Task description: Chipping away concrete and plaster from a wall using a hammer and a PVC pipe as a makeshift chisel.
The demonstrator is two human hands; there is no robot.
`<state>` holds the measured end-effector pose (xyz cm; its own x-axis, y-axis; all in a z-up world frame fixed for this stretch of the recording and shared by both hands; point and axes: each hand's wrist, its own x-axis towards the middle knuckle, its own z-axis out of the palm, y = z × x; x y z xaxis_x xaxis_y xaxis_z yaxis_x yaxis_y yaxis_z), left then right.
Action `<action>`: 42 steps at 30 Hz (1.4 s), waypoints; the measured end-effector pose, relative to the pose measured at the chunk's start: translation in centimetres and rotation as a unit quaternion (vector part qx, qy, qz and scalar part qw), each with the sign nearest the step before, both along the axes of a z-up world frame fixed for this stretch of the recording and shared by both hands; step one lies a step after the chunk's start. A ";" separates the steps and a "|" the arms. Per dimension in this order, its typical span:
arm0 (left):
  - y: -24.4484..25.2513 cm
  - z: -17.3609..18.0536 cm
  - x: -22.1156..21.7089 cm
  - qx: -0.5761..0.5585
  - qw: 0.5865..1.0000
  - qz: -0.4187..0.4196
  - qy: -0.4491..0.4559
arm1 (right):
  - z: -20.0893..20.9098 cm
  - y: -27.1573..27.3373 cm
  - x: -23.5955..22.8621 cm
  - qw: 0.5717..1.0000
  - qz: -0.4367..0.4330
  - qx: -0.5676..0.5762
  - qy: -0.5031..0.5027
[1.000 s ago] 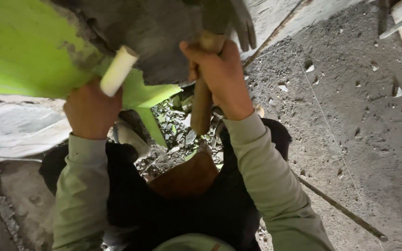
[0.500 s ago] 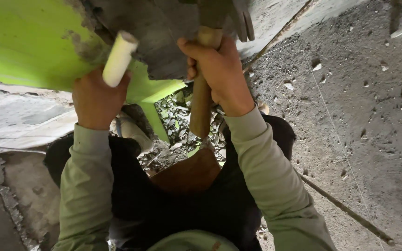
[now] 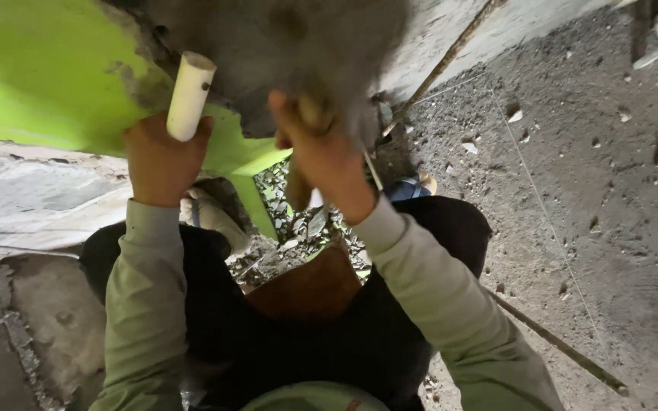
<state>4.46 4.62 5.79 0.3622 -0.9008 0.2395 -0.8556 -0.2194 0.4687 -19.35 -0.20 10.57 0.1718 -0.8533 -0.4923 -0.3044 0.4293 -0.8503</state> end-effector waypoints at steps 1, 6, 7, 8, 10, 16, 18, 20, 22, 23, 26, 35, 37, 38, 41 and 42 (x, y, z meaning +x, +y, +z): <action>-0.1 0.3 -0.1 -0.003 1.000 0.002 0.001 | -1.4 1.1 0.9 1.000 0.002 -0.003 0.001; -0.5 0.6 0.1 0.025 0.994 0.028 0.102 | 1.7 4.8 3.5 0.946 -0.049 -0.311 -0.079; -1.0 -0.3 0.5 0.022 0.994 0.031 0.103 | -0.3 5.2 4.1 0.945 -0.046 -0.313 -0.079; -1.4 -1.2 1.0 0.024 0.994 0.034 0.102 | -2.4 5.7 4.7 0.911 -0.090 -0.351 -0.196; -1.5 -2.0 1.4 0.023 0.993 0.044 0.103 | -4.7 5.7 5.2 0.862 -0.124 -0.381 -0.311; -1.5 0.6 -0.1 -0.016 0.983 0.005 0.182 | -9.3 3.0 7.7 0.923 -0.046 -0.358 -0.132; -1.2 0.4 -0.2 0.004 0.984 0.009 0.177 | -9.7 3.2 7.1 0.897 -0.092 -0.420 -0.104; -1.2 0.7 -0.2 0.003 0.982 0.004 0.187 | -6.9 3.8 5.7 0.860 -0.054 -0.498 -0.095; -1.2 0.2 -0.1 0.002 0.980 0.009 0.200 | -5.6 4.1 5.1 0.818 -0.004 -0.569 -0.088; -1.4 -0.2 0.1 -0.004 0.982 0.002 0.191 | -5.6 3.9 5.2 0.828 0.021 -0.559 -0.036; -1.5 -0.2 0.1 -0.019 0.985 -0.006 0.172 | -6.4 3.7 5.7 0.883 0.034 -0.468 -0.015; -2.0 -0.9 -0.8 -0.013 0.983 0.013 0.180 | -3.5 3.2 5.0 0.858 0.019 -0.507 -0.079; -2.1 0.0 -1.4 -0.014 0.985 0.015 0.171 | -2.3 3.2 4.7 0.901 0.009 -0.423 -0.095; -1.9 0.4 -1.6 -0.012 0.982 0.015 0.187 | -1.3 3.5 4.2 0.882 0.040 -0.467 -0.037; -1.9 0.4 -1.3 -0.007 0.976 0.018 0.215 | -4.6 2.6 4.9 0.808 0.005 -0.589 0.021; -1.8 0.2 -1.1 -0.003 0.974 0.019 0.226 | -6.7 2.1 5.3 0.746 -0.063 -0.662 0.018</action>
<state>3.31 2.81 5.97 0.4659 -0.8832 0.0531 -0.5519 -0.2432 0.7976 -14.03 1.93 3.86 0.0557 -0.6037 0.7953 -0.3661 -0.7534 -0.5463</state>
